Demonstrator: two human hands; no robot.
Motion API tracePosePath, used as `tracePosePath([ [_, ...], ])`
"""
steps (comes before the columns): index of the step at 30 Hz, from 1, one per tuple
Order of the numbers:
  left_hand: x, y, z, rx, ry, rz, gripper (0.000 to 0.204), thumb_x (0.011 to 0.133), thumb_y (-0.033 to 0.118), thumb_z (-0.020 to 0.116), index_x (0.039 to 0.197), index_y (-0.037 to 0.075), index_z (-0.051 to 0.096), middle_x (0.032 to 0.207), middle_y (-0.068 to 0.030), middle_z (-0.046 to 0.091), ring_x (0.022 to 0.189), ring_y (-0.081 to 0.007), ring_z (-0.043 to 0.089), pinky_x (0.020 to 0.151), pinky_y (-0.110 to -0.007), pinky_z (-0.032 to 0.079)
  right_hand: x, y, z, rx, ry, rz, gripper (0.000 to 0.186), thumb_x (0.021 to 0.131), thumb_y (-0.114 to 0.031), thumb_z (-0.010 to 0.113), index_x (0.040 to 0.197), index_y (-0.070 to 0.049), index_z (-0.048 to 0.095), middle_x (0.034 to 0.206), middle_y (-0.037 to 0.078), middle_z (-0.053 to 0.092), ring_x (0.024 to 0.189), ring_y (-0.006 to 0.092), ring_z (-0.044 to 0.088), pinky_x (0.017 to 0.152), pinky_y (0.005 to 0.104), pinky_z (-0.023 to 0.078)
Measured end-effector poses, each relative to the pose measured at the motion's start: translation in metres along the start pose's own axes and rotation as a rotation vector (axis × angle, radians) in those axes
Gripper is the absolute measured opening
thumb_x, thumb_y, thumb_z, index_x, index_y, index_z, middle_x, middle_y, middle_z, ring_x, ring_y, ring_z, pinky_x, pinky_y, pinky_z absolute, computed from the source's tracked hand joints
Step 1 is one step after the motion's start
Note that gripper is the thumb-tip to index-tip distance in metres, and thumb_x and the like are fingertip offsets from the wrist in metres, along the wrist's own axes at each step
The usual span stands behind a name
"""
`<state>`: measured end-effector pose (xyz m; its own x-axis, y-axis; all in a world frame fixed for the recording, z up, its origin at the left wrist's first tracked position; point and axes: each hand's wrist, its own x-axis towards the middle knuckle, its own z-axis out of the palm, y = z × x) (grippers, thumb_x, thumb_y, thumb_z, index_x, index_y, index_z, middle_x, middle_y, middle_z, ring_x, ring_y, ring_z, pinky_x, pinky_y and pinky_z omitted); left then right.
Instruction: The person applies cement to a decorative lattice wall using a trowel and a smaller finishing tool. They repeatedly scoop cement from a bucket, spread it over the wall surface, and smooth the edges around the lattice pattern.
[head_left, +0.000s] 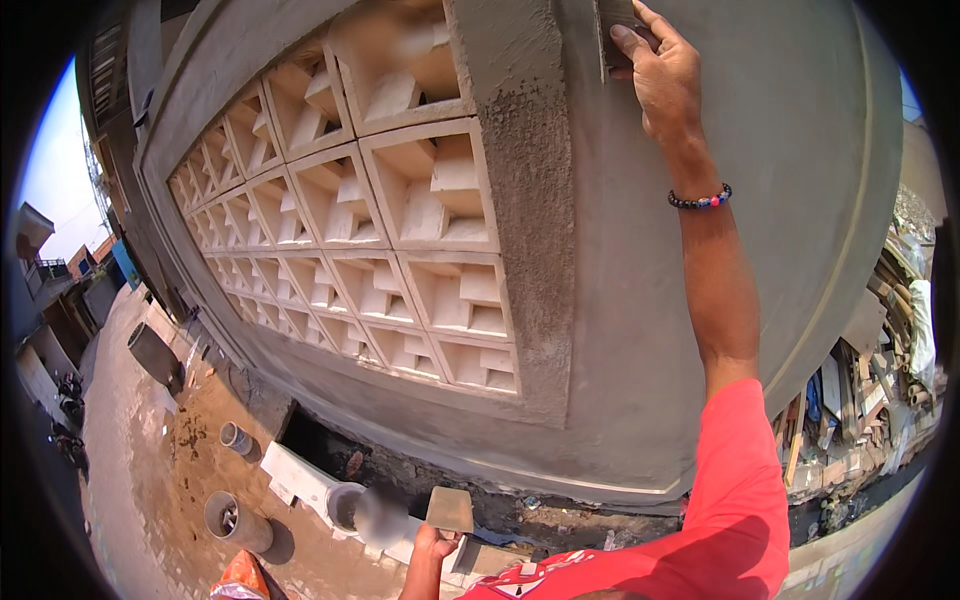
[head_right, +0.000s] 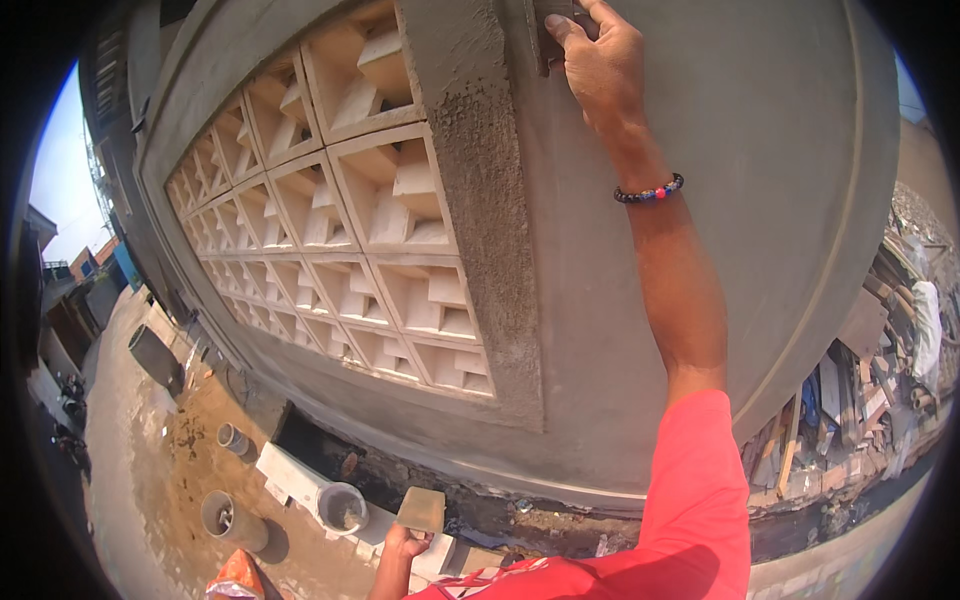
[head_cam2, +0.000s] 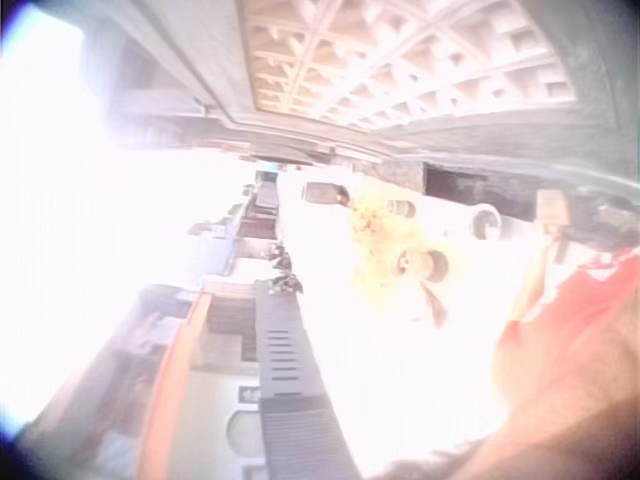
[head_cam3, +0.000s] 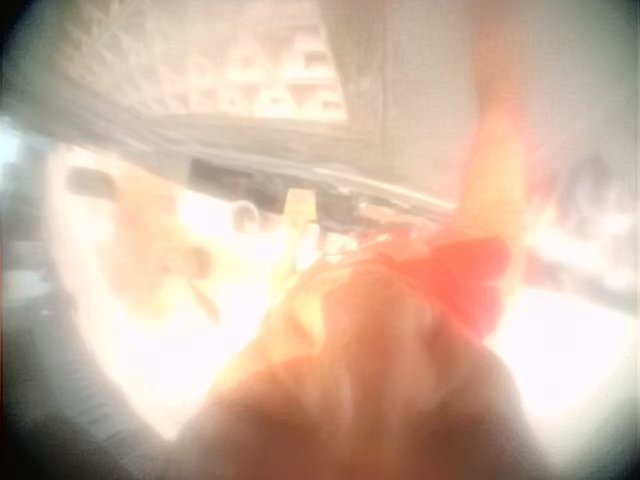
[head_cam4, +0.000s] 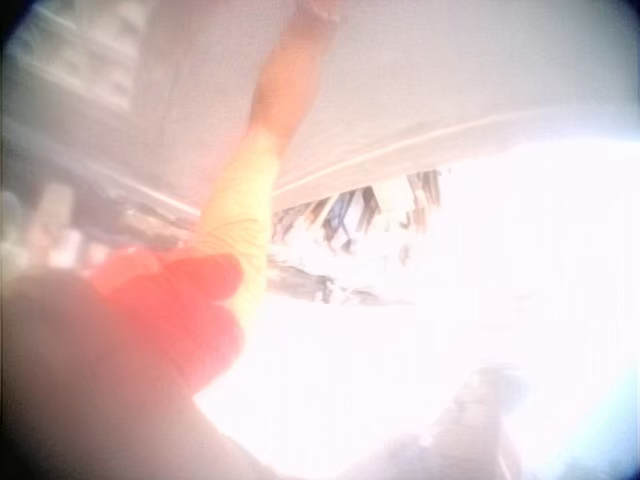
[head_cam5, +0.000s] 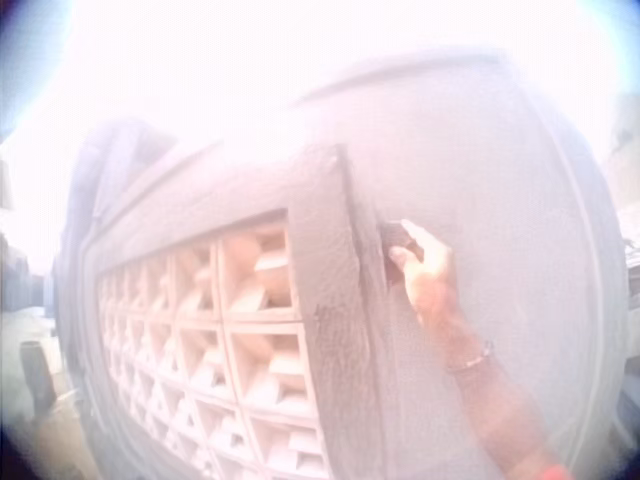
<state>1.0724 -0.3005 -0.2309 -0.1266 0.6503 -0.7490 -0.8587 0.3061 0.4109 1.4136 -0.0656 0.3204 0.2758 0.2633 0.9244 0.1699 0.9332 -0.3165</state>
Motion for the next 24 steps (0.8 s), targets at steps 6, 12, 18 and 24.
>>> tracePosePath([
  [6, 0.012, -0.004, 0.009, -0.014, -0.06, -0.036, 0.018, 0.089, 0.021, 0.055, 0.104, 0.013, 0.06, 0.097, -0.0037, 0.066, 0.082, -0.0204, 0.064, 0.063, -0.034, 0.05, 0.016, -0.004, 0.006, -0.248, -0.073, -0.185, 0.038, 0.081, -0.004, 0.057, 0.117, 0.008, 0.058, 0.116, 0.026, 0.06, 0.116, 0.0323, 0.055, 0.093, 0.0352, 0.047],
  [12, 0.032, -0.013, 0.015, 0.003, -0.081, -0.039, 0.018, 0.09, 0.019, 0.054, 0.104, 0.01, 0.06, 0.097, -0.0064, 0.065, 0.082, -0.0218, 0.065, 0.063, -0.035, 0.051, -0.071, 0.029, 0.013, -0.031, -0.077, 0.129, 0.043, 0.086, -0.005, 0.06, 0.127, 0.007, 0.05, 0.11, 0.017, 0.062, 0.091, 0.0167, 0.064, 0.066, 0.0266, 0.058],
  [18, 0.047, -0.01, 0.014, -0.055, -0.147, -0.074, 0.019, 0.091, 0.019, 0.051, 0.106, 0.01, 0.06, 0.098, -0.0069, 0.066, 0.081, -0.0233, 0.066, 0.061, -0.037, 0.053, -0.091, 0.008, -0.032, 0.011, -0.177, 0.189, 0.045, 0.086, -0.004, 0.06, 0.127, 0.01, 0.047, 0.111, 0.018, 0.062, 0.096, 0.0192, 0.063, 0.082, 0.0295, 0.055],
  [24, 0.069, -0.012, 0.016, -0.013, -0.095, -0.096, 0.017, 0.091, 0.021, 0.052, 0.102, 0.014, 0.062, 0.096, -0.0027, 0.067, 0.081, -0.0211, 0.066, 0.061, -0.036, 0.052, 0.042, -0.047, 0.001, -0.561, -0.102, -0.306, 0.031, 0.086, -0.008, 0.06, 0.117, -0.006, 0.061, 0.104, 0.01, 0.067, 0.092, 0.0181, 0.064, 0.077, 0.0308, 0.052],
])
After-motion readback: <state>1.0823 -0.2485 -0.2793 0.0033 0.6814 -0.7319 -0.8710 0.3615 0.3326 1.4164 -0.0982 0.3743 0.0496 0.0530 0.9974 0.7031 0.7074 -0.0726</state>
